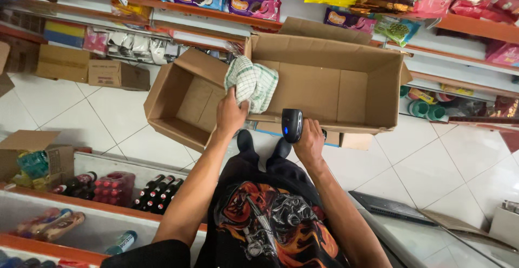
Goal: The person scans items using a handheld scanner and places them into a cardboard box on the floor of a convenience store.
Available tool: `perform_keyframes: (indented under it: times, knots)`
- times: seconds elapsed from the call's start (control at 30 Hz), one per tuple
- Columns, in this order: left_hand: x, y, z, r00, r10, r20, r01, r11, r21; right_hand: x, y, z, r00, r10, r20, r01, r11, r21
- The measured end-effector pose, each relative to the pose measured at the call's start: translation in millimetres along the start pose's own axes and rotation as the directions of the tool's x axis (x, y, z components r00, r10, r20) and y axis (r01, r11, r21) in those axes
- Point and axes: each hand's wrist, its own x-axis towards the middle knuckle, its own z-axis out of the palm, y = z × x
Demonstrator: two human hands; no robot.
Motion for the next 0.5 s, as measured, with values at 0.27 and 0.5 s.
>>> perform_keyframes:
  times: [0.27, 0.5]
  knots:
    - [-3.3, -1.5, 7.8, 1.0, -0.02, 0.012, 0.019, 0.997, 0.074, -3.4, -4.0, -10.4, 1.0, -0.008, 0.021, 0.008, 1.0, 0.027]
    - [-6.6, 36.9, 23.8, 0.995, -0.016, -0.099, 0.019, 0.999, 0.031, -2.1, 30.8, -26.5, 0.998, 0.047, 0.035, -0.047, 0.999, -0.009]
